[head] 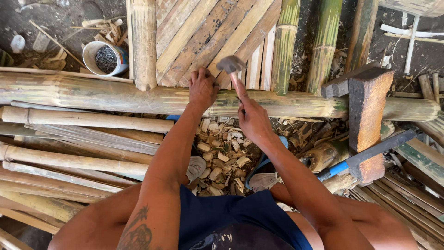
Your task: The person cuts bamboo strips with a hand saw, places them into a bamboo frame, and secures them with nails using a hammer. The process is repeated multiple times to build up the structure.
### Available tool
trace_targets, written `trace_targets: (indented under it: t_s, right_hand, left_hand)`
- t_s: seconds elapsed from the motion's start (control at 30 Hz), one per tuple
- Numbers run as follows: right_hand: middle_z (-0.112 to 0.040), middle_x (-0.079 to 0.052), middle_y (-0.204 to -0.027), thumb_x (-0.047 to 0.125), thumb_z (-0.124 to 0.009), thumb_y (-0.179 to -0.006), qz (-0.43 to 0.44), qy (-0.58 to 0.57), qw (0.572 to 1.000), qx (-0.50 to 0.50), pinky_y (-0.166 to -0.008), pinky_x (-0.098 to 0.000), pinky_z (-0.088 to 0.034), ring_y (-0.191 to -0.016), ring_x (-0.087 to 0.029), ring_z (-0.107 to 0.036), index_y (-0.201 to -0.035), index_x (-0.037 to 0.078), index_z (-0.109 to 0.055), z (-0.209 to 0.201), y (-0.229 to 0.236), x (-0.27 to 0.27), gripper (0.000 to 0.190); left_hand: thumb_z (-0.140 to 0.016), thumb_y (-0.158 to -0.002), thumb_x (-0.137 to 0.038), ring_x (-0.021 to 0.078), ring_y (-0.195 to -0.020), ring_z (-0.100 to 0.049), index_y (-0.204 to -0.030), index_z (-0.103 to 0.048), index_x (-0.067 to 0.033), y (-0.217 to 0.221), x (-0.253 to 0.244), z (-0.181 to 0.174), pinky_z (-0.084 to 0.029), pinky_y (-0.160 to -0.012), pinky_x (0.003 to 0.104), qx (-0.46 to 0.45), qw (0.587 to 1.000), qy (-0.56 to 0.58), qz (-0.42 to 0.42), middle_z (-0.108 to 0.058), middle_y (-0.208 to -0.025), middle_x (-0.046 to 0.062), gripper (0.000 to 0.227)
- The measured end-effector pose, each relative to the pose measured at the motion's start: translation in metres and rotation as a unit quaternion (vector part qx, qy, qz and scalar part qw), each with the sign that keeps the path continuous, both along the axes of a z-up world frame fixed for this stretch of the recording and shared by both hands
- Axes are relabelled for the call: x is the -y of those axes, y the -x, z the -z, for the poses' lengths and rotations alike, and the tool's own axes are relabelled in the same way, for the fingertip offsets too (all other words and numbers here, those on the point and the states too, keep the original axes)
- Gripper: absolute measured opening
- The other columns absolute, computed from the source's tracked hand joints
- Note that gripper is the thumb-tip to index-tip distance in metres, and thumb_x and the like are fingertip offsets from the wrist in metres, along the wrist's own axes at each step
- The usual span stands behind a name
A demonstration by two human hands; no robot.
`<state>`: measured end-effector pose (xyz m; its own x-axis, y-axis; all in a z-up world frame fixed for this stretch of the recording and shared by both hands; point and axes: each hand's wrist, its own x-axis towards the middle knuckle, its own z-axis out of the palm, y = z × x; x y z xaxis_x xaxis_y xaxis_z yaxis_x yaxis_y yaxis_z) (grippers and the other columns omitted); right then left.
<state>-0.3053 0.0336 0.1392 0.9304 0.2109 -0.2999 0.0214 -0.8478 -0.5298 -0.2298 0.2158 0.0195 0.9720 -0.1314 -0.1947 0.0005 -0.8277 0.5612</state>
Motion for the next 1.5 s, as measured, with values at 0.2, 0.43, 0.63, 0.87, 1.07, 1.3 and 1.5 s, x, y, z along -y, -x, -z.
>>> trace_targets:
  t_s: [0.2,0.43,0.63,0.87,1.07,1.3,1.5]
  right_hand:
    - [-0.069,-0.021,-0.102,0.013,-0.051,-0.105,0.039,0.02,0.984,-0.174,-0.05,-0.0364,-0.059,-0.06,-0.023,-0.062,-0.165,0.034,0.004,-0.023,-0.015,-0.005,0.085]
    - [-0.069,-0.019,-0.1,0.015,-0.05,-0.104,0.082,-0.017,0.981,-0.176,-0.041,-0.0301,-0.053,-0.05,-0.016,-0.055,-0.164,0.031,0.004,-0.028,-0.016,-0.009,0.082]
    - [-0.069,-0.019,-0.101,0.013,-0.048,-0.104,0.089,-0.075,0.99,-0.078,-0.041,-0.0249,-0.058,-0.05,-0.011,-0.059,-0.164,0.033,-0.004,-0.037,-0.017,-0.011,0.077]
    - [-0.07,-0.017,-0.079,0.018,-0.045,-0.107,0.086,-0.005,0.979,-0.186,-0.042,-0.0343,-0.053,-0.046,-0.018,-0.057,-0.165,0.034,-0.002,-0.041,-0.023,0.001,0.075]
    - [-0.068,-0.018,-0.066,0.013,-0.05,-0.105,0.081,-0.046,0.995,-0.027,-0.048,-0.0395,-0.046,-0.046,-0.021,-0.058,-0.166,0.027,-0.017,-0.049,-0.01,0.021,0.071]
    - [-0.07,-0.016,-0.079,0.014,-0.052,-0.103,0.048,-0.005,0.983,-0.175,-0.046,-0.0299,-0.055,-0.05,-0.017,-0.06,-0.165,0.033,-0.008,-0.024,-0.03,-0.002,0.078]
    - [-0.07,-0.015,-0.091,0.012,-0.05,-0.105,0.069,-0.099,0.992,-0.032,-0.04,-0.0278,-0.054,-0.048,-0.016,-0.06,-0.164,0.032,-0.005,-0.013,-0.011,0.011,0.078]
  left_hand:
    - [-0.079,-0.082,-0.023,0.0362,-0.122,-0.041,-0.101,-0.077,-0.0108,-0.005,0.001,-0.003,-0.038,-0.103,0.053,0.039,0.999,-0.001,-0.012,-0.048,-0.126,0.01,0.022]
    - [-0.079,-0.083,-0.025,0.0348,-0.124,-0.041,-0.1,-0.077,-0.0111,0.002,0.002,0.001,-0.038,-0.106,0.053,0.031,0.999,-0.004,-0.029,-0.048,-0.128,0.008,0.022]
    - [-0.078,-0.081,-0.021,0.0339,-0.125,-0.041,-0.097,-0.078,-0.0136,0.0,0.006,0.004,-0.038,-0.107,0.053,0.006,0.999,-0.014,-0.035,-0.048,-0.129,0.007,0.017]
    - [-0.073,-0.086,-0.02,0.0351,-0.134,-0.04,-0.1,-0.082,-0.0277,-0.039,-0.015,-0.004,-0.034,-0.114,0.055,-0.097,0.987,-0.063,0.113,-0.051,-0.13,0.005,0.018]
    - [-0.08,-0.071,-0.068,0.033,-0.155,0.0,-0.161,-0.021,-0.0288,-0.127,0.004,-0.029,-0.005,-0.124,0.057,-0.023,0.962,-0.161,0.22,-0.007,-0.169,0.008,0.115]
    - [-0.065,-0.071,-0.084,0.0249,-0.157,0.014,-0.164,0.0,-0.0382,-0.139,0.008,-0.024,0.005,-0.124,0.063,-0.015,0.943,-0.223,0.248,0.01,-0.172,0.001,0.123]
    - [-0.067,-0.069,-0.085,0.0272,-0.159,0.015,-0.166,0.002,-0.0356,-0.138,0.01,-0.019,0.003,-0.124,0.066,-0.05,0.934,-0.246,0.254,0.01,-0.174,0.002,0.129]
